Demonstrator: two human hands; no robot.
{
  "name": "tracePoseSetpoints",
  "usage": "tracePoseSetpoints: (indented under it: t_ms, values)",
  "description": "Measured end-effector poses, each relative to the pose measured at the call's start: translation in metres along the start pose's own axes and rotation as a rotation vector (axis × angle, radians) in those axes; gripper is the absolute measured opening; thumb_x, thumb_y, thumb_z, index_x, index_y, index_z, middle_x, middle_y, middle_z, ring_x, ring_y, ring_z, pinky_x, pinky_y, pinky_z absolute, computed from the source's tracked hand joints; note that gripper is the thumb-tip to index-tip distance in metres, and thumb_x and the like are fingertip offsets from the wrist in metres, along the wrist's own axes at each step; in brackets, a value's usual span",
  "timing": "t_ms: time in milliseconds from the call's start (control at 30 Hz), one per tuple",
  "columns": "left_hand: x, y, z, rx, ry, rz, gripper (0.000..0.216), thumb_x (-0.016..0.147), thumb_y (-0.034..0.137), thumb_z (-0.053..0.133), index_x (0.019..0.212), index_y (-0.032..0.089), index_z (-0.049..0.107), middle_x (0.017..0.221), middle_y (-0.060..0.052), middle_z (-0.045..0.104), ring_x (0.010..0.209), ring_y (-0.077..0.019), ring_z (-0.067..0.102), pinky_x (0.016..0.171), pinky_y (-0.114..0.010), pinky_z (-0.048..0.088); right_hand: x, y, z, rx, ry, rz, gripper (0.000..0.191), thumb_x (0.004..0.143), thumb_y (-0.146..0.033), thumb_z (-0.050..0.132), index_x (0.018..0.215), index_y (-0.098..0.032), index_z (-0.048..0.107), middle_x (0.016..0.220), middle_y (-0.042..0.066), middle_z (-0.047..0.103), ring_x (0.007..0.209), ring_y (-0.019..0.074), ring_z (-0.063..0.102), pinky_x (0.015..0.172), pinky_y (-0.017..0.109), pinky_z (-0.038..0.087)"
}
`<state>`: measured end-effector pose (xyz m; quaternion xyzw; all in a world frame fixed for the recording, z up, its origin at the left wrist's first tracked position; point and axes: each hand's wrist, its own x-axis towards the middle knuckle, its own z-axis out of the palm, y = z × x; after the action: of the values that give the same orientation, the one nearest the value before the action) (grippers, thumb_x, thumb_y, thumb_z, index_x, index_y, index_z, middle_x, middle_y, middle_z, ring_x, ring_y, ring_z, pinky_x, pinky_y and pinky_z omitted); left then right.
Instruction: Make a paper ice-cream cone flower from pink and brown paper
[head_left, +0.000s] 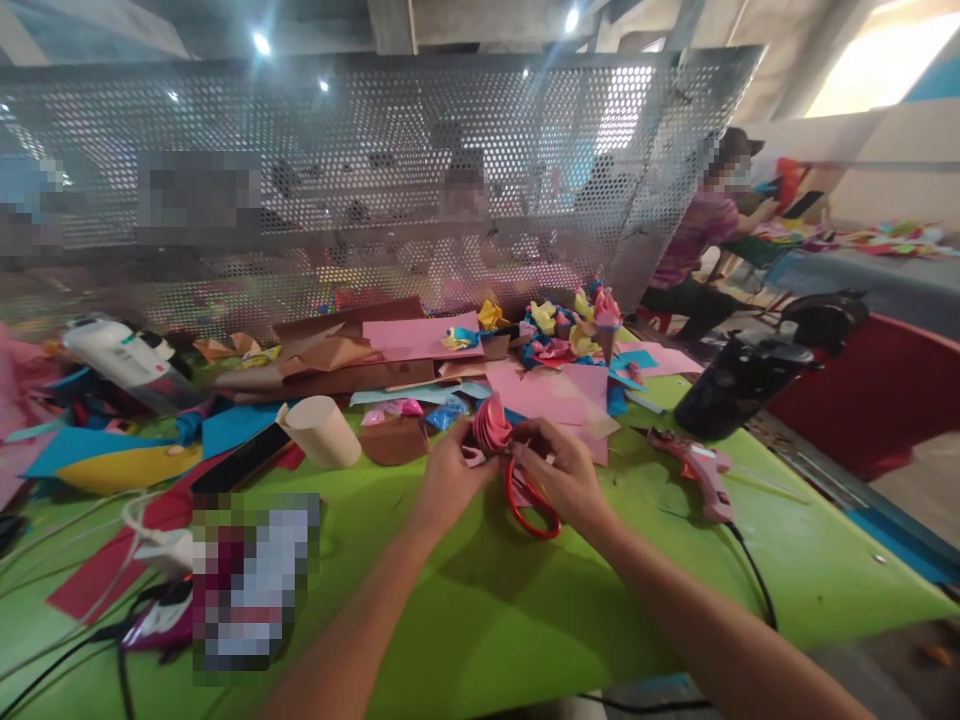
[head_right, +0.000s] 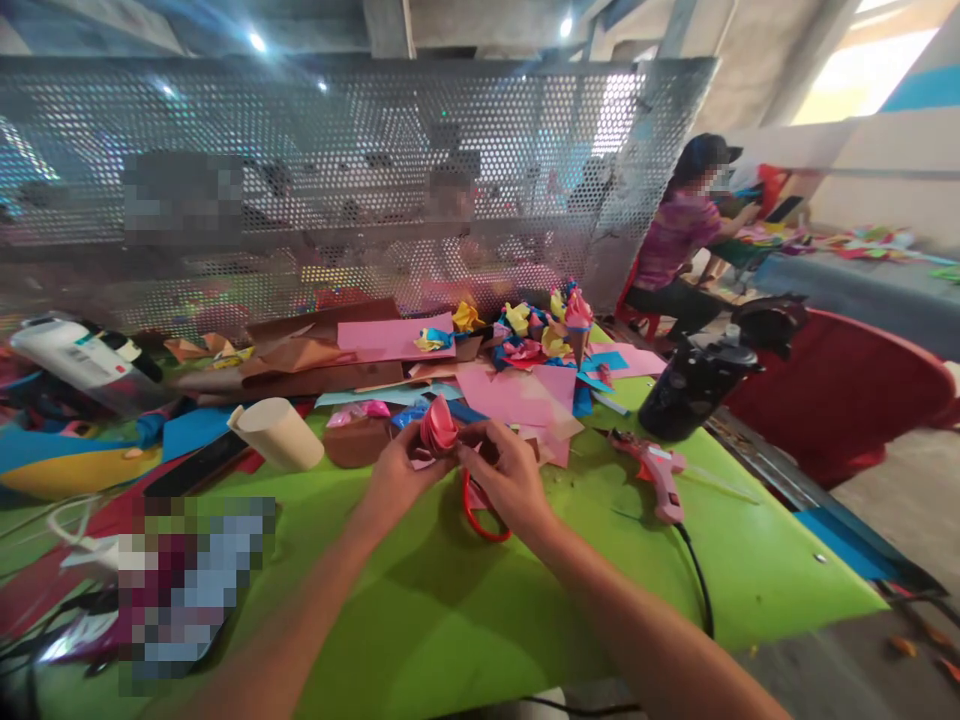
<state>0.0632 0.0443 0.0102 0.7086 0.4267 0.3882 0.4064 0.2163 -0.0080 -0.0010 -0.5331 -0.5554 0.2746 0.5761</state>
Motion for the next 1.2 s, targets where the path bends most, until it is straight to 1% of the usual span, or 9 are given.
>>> tracePoseSetpoints:
  t_ms: [167, 267, 333, 433, 500, 667, 833, 1000, 1200]
  values:
    - [0.0, -0.001, -0.002, 0.031, -0.018, 0.021, 0.033, 0.07, 0.028, 0.077, 0.1, 0.019, 0.067, 0.086, -0.002, 0.073, 0.071, -0.0151, 0.062, 0.068, -0.026, 0.05, 0.001, -0.001, 0.0, -0.002, 0.028, 0.013, 0.01, 0.079, -0.028, 0.061, 0.076, -0.019, 0.064, 0.066, -0.001, 0.06, 0.06, 0.0137, 0.049, 0.054, 0.025, 0.037]
    - [0.001, -0.005, -0.002, 0.012, -0.036, 0.004, 0.034, 0.071, 0.033, 0.078, 0.099, 0.018, 0.066, 0.089, -0.003, 0.073, 0.075, -0.016, 0.064, 0.071, -0.027, 0.051, 0.002, -0.003, -0.001, 0.038, 0.049, 0.03, 0.008, 0.078, -0.026, 0.059, 0.073, -0.02, 0.061, 0.063, -0.002, 0.056, 0.059, 0.0128, 0.047, 0.054, 0.024, 0.036]
    - [0.003, -0.007, -0.003, -0.009, -0.037, -0.013, 0.037, 0.07, 0.037, 0.078, 0.1, 0.018, 0.066, 0.09, -0.004, 0.073, 0.076, -0.0165, 0.064, 0.07, -0.027, 0.051, 0.003, -0.005, -0.001, 0.076, 0.06, 0.035, 0.009, 0.078, -0.027, 0.059, 0.072, -0.02, 0.059, 0.062, -0.003, 0.054, 0.058, 0.0124, 0.046, 0.053, 0.024, 0.036]
    - [0.004, -0.009, -0.005, -0.04, -0.046, -0.028, 0.039, 0.07, 0.038, 0.078, 0.101, 0.017, 0.066, 0.09, -0.004, 0.073, 0.077, -0.0167, 0.064, 0.07, -0.027, 0.052, 0.005, -0.006, -0.002, 0.126, 0.063, 0.046, 0.013, 0.079, -0.03, 0.06, 0.072, -0.02, 0.059, 0.062, -0.003, 0.053, 0.056, 0.0118, 0.045, 0.051, 0.024, 0.034]
    - [0.004, -0.008, -0.006, -0.065, -0.066, -0.028, 0.039, 0.07, 0.038, 0.078, 0.101, 0.017, 0.066, 0.091, -0.005, 0.073, 0.08, -0.0172, 0.065, 0.072, -0.028, 0.052, 0.005, -0.005, -0.002, 0.144, 0.059, 0.045, 0.014, 0.08, -0.033, 0.062, 0.074, -0.02, 0.06, 0.063, -0.003, 0.055, 0.057, 0.0123, 0.046, 0.052, 0.024, 0.036]
    - [0.002, -0.003, -0.006, -0.13, -0.112, -0.036, 0.043, 0.069, 0.036, 0.08, 0.106, 0.018, 0.067, 0.098, -0.006, 0.074, 0.086, -0.0192, 0.066, 0.08, -0.031, 0.054, 0.004, 0.001, 0.0, 0.13, 0.033, 0.034, 0.018, 0.081, -0.034, 0.065, 0.092, -0.02, 0.068, 0.079, 0.002, 0.067, 0.066, 0.0153, 0.055, 0.06, 0.027, 0.042]
    - [0.002, -0.002, -0.006, -0.134, -0.145, -0.05, 0.046, 0.069, 0.037, 0.08, 0.108, 0.017, 0.067, 0.1, -0.007, 0.074, 0.086, -0.0194, 0.066, 0.082, -0.034, 0.054, 0.005, 0.002, 0.0, 0.11, 0.067, 0.034, 0.015, 0.081, -0.034, 0.063, 0.082, -0.02, 0.067, 0.072, 0.002, 0.066, 0.064, 0.0155, 0.055, 0.057, 0.027, 0.042]
    - [0.003, -0.005, -0.008, -0.109, -0.12, -0.039, 0.043, 0.07, 0.037, 0.08, 0.106, 0.019, 0.067, 0.096, -0.005, 0.074, 0.086, -0.0191, 0.067, 0.081, -0.032, 0.055, 0.008, -0.002, -0.002, 0.17, 0.093, 0.08, 0.017, 0.079, -0.037, 0.064, 0.078, -0.02, 0.063, 0.069, 0.0, 0.062, 0.061, 0.0139, 0.052, 0.053, 0.025, 0.04]
    - [0.007, -0.014, -0.011, -0.017, -0.013, 0.071, 0.036, 0.071, 0.031, 0.078, 0.104, 0.02, 0.065, 0.096, -0.004, 0.073, 0.087, -0.0187, 0.067, 0.085, -0.033, 0.053, 0.011, -0.004, -0.006, 0.196, 0.149, 0.058, 0.025, 0.079, -0.046, 0.066, 0.079, -0.021, 0.061, 0.066, -0.002, 0.055, 0.059, 0.013, 0.047, 0.052, 0.025, 0.038]
